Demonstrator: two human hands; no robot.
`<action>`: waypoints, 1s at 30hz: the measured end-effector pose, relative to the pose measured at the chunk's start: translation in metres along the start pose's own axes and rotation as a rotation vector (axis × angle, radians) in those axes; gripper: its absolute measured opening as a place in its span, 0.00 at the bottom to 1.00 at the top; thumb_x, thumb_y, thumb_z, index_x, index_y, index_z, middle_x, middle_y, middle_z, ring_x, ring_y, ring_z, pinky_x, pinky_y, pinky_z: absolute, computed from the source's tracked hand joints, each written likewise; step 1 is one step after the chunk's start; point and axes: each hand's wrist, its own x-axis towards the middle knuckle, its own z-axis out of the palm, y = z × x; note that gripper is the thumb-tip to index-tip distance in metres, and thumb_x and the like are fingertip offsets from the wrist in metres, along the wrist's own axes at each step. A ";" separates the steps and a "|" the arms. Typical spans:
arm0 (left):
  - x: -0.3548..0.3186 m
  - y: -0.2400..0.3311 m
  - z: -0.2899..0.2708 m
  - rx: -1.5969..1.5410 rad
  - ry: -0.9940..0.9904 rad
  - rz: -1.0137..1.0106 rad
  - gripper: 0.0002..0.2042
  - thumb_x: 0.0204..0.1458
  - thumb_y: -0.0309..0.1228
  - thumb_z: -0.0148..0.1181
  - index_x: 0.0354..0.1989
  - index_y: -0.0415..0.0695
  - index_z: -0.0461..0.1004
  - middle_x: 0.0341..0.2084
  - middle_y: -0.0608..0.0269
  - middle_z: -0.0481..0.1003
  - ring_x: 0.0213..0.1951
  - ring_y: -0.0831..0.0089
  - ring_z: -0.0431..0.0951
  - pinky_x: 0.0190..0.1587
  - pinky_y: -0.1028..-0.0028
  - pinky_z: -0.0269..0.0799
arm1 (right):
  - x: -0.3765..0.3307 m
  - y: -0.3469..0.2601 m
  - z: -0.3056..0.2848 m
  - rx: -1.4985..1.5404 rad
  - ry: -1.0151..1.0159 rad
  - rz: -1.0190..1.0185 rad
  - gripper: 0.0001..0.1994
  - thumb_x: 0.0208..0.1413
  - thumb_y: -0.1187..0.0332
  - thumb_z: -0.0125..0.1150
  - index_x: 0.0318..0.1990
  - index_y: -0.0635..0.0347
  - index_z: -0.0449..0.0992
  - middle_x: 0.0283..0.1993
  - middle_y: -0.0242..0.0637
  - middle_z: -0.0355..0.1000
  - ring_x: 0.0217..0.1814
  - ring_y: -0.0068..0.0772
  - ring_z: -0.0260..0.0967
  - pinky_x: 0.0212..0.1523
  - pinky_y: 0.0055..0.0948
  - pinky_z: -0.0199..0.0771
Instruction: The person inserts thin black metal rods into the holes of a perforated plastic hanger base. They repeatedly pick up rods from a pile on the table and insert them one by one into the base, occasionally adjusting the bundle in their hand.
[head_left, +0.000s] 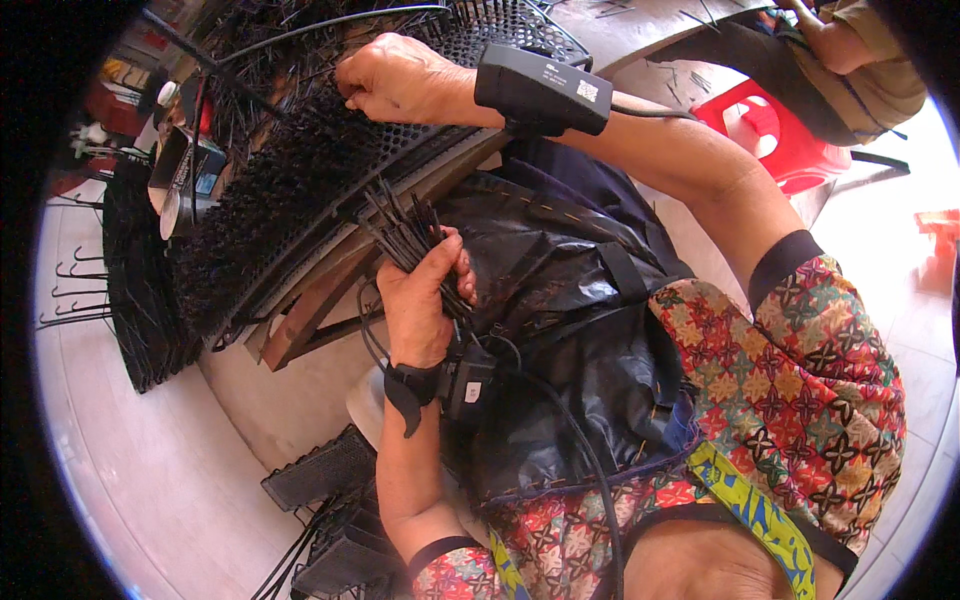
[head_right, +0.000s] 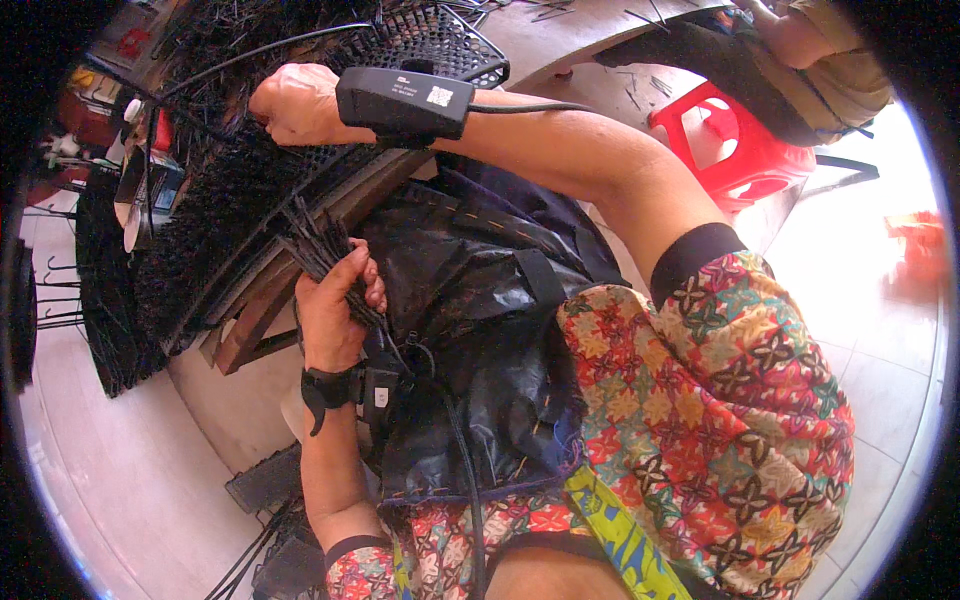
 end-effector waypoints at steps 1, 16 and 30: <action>0.000 0.000 0.000 0.000 0.003 -0.003 0.07 0.49 0.28 0.56 0.35 0.40 0.68 0.18 0.65 0.68 0.16 0.76 0.66 0.19 0.77 0.62 | 0.000 0.000 0.000 -0.012 -0.014 -0.014 0.05 0.42 0.72 0.59 0.27 0.64 0.74 0.24 0.45 0.72 0.29 0.46 0.72 0.30 0.35 0.72; 0.003 0.000 0.000 -0.063 -0.014 -0.020 0.08 0.48 0.27 0.58 0.35 0.39 0.69 0.17 0.64 0.68 0.15 0.76 0.67 0.17 0.78 0.63 | -0.004 -0.014 -0.007 -0.164 -0.081 -0.065 0.17 0.48 0.56 0.58 0.24 0.65 0.70 0.21 0.46 0.69 0.27 0.50 0.69 0.25 0.40 0.69; 0.001 0.009 0.027 0.056 -0.016 0.083 0.09 0.48 0.26 0.57 0.36 0.35 0.69 0.19 0.60 0.71 0.16 0.74 0.70 0.17 0.78 0.65 | -0.103 -0.053 -0.029 0.962 -0.203 0.703 0.13 0.45 0.66 0.63 0.28 0.72 0.75 0.19 0.35 0.70 0.21 0.21 0.64 0.21 0.24 0.63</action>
